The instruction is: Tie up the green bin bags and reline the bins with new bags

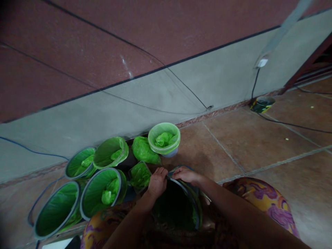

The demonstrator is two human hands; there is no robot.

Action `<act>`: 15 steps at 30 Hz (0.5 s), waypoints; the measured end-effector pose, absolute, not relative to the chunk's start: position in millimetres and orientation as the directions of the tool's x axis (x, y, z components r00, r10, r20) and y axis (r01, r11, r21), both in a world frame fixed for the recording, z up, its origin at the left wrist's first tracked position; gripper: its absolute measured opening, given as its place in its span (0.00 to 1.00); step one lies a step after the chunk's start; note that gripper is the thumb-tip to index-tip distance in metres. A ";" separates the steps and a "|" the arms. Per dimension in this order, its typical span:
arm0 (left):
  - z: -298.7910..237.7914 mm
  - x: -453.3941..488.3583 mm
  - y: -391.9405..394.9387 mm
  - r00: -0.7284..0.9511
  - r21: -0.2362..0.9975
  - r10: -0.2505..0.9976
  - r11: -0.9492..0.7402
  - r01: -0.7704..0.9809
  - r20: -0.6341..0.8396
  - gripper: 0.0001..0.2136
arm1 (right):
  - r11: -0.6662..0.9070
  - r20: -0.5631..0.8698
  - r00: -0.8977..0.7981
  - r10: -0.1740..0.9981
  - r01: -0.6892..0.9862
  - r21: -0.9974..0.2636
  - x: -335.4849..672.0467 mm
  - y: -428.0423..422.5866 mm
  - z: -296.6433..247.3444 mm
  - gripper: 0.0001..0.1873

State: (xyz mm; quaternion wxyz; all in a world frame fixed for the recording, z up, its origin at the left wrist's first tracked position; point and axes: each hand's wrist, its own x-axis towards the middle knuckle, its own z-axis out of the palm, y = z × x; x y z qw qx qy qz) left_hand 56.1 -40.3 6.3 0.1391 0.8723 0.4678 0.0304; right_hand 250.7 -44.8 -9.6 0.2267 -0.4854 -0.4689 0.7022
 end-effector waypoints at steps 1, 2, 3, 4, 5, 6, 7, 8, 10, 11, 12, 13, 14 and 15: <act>6.4 56.1 -40.4 0.563 0.268 0.823 -0.527 0.806 -0.073 0.09 | -0.460 -0.471 -0.426 0.773 0.135 -0.878 250.8 -44.8 -10.7 0.12; 6.4 56.2 -40.7 0.564 0.263 0.823 -0.530 0.806 -0.070 0.09 | -0.460 -0.471 -0.427 0.772 0.135 -0.877 251.0 -44.6 -12.1 0.12; 6.4 56.4 -41.2 0.565 0.256 0.822 -0.533 0.807 -0.069 0.08 | -0.455 -0.468 -0.423 0.776 0.137 -0.880 251.4 -44.2 -13.6 0.12; 6.5 56.6 -41.9 0.564 0.248 0.823 -0.533 0.809 -0.071 0.08 | -0.446 -0.462 -0.409 0.787 0.140 -0.884 252.0 -43.7 -15.2 0.12; 6.5 57.0 -42.6 0.564 0.238 0.822 -0.535 0.811 -0.075 0.09 | -0.435 -0.455 -0.387 0.802 0.144 -0.889 252.7 -43.1 -16.7 0.11; 6.7 57.3 -43.3 0.564 0.228 0.822 -0.536 0.813 -0.079 0.09 | -0.425 -0.449 -0.360 0.818 0.147 -0.893 253.6 -42.5 -17.9 0.11; 7.0 57.7 -43.6 0.563 0.220 0.822 -0.536 0.815 -0.083 0.09 | -0.419 -0.445 -0.330 0.833 0.149 -0.896 254.5 -41.9 -18.8 0.11; 7.5 58.1 -43.5 0.563 0.216 0.822 -0.536 0.816 -0.084 0.09 | -0.420 -0.447 -0.304 0.841 0.155 -0.894 255.4 -41.4 -19.2 0.11; 9.1 58.7 -42.0 0.555 0.214 0.829 -0.530 0.821 -0.076 0.08 | -0.431 -0.465 -0.278 0.840 0.176 -0.885 256.7 -40.7 -18.8 0.12; 10.0 58.9 -40.7 0.548 0.215 0.834 -0.524 0.824 -0.067 0.08 | -0.434 -0.471 -0.282 0.836 0.188 -0.881 257.0 -40.6 -18.2 0.12; 10.9 59.0 -39.2 0.537 0.216 0.842 -0.516 0.829 -0.054 0.07 | -0.428 -0.470 -0.291 0.833 0.197 -0.882 257.0 -40.5 -17.4 0.13; 11.5 58.9 -37.8 0.528 0.218 0.848 -0.508 0.833 -0.041 0.06 | -0.418 -0.462 -0.307 0.832 0.201 -0.886 256.8 -40.5 -16.7 0.13; 11.9 58.7 -36.6 0.522 0.220 0.853 -0.503 0.836 -0.030 0.06 | -0.407 -0.451 -0.320 0.833 0.197 -0.892 256.4 -40.5 -16.0 0.14; 11.9 58.4 -35.9 0.517 0.221 0.856 -0.500 0.837 -0.020 0.06 | -0.397 -0.438 -0.326 0.838 0.187 -0.899 255.7 -40.5 -15.6 0.15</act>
